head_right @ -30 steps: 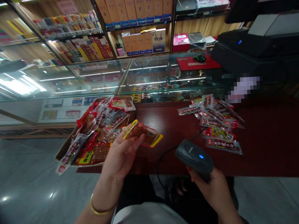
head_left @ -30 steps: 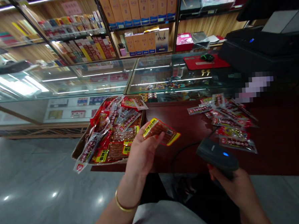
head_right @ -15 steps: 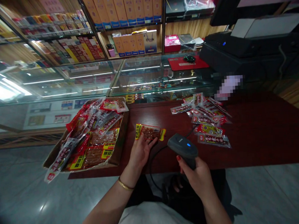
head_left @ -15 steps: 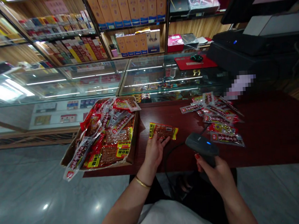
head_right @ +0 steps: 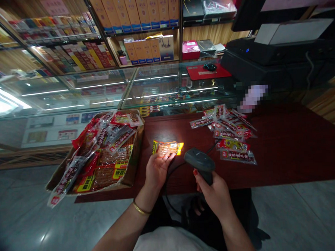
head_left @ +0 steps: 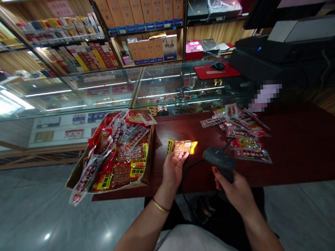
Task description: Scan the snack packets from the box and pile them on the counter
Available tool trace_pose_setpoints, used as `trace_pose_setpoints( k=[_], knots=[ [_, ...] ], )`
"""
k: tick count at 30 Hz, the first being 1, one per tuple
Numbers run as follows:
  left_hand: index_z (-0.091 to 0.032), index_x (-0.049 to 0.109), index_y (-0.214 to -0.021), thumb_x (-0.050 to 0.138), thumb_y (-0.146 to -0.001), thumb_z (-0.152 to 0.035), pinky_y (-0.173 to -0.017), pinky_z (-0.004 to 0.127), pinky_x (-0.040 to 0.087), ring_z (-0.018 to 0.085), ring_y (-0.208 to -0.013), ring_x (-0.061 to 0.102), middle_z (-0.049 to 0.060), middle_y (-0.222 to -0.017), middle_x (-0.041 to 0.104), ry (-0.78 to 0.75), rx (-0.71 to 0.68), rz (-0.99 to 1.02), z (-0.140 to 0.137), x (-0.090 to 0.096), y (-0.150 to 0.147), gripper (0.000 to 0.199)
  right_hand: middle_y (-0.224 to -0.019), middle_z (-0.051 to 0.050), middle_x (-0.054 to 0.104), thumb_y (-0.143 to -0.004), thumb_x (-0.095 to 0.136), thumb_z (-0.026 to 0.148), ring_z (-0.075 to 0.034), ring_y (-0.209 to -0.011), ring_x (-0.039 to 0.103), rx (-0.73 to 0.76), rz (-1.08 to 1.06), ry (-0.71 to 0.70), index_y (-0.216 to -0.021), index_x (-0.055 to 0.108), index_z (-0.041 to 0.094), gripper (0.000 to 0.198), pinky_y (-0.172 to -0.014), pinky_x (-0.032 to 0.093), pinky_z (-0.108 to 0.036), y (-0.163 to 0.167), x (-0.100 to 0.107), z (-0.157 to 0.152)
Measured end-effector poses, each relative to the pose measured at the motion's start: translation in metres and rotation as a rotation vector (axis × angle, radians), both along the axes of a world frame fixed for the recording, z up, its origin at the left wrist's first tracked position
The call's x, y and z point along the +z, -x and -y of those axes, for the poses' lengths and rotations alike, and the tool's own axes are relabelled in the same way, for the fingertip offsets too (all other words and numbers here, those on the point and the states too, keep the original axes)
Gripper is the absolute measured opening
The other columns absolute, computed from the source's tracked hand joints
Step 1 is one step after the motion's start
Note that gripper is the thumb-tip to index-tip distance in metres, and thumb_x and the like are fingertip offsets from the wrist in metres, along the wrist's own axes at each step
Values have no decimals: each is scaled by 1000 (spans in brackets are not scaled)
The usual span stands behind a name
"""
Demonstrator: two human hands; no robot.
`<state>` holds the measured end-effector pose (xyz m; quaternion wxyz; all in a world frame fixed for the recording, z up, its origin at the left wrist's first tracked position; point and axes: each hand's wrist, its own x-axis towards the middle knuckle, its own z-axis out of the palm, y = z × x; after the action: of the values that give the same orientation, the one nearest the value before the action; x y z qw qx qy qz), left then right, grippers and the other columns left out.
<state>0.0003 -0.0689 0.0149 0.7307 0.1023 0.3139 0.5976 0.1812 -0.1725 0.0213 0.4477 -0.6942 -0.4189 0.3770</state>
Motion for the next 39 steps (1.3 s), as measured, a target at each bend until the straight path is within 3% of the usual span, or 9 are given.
trace_pose_setpoints(
  k=[9,16,19,25,29,31,33,35,39],
  knots=[
    [-18,74,-95,69,-86,-24,-109,52,53,23,-105,72,6,-102,79,-3,17,44,-2,-4,0,11,-61,-1,70,-81,73,70,-19,-54,65,-41,-38,17,-86,73,18,52,-56,51,-29,-2,-5,1],
    [-22,71,-99,74,-90,-36,-90,35,57,19,-104,68,5,-111,76,69,-19,-140,-23,9,-14,17,-57,-1,67,-80,73,68,-19,-52,63,-100,-70,-34,-81,72,19,49,-54,50,-29,-17,1,8],
    [-20,69,-97,70,-93,-29,-83,29,55,15,-91,68,5,-104,74,107,-121,-114,-42,25,-47,10,-56,-1,67,-80,73,68,-19,-52,63,-134,-63,-43,-84,73,19,50,-54,51,-29,-28,1,13],
    [-19,65,-96,57,-99,-24,-97,33,55,16,-93,68,9,-106,70,83,-421,25,-90,69,-153,11,-54,-2,68,-80,72,68,-20,-51,64,-193,34,-40,-78,72,20,48,-54,51,-30,-44,1,24],
    [-15,65,-88,59,-94,-21,-101,36,53,20,-100,69,14,-106,68,100,-554,-127,-99,80,-179,11,-55,-4,69,-79,71,68,-21,-50,65,-238,100,-43,-69,68,22,47,-52,52,-30,-47,9,27],
    [-16,65,-91,64,-89,-17,-105,37,51,21,-107,68,14,-112,69,107,-488,-183,-87,74,-163,3,-56,-5,70,-78,70,69,-22,-51,66,-222,108,-44,-69,69,23,47,-51,52,-31,-46,11,27],
    [-18,68,-101,71,-82,-16,-106,38,51,22,-112,67,12,-120,70,53,-399,-230,-64,68,-130,19,-56,-6,71,-75,71,70,-23,-51,66,-212,115,-32,-65,69,23,49,-50,53,-31,-44,8,26],
    [-21,72,-107,75,-79,-17,-103,38,53,24,-112,68,11,-123,72,-88,-319,-327,-34,65,-85,29,-54,-7,71,-72,73,71,-23,-50,67,-202,126,-11,-59,68,23,50,-49,53,-31,-41,2,23],
    [-23,81,-98,73,-84,-23,-97,36,54,24,-98,71,9,-105,78,-429,-83,-806,23,86,22,15,-56,-6,73,-72,76,64,-22,-50,67,-113,79,8,-64,73,20,44,-48,53,-28,-28,-8,11]
  ],
)
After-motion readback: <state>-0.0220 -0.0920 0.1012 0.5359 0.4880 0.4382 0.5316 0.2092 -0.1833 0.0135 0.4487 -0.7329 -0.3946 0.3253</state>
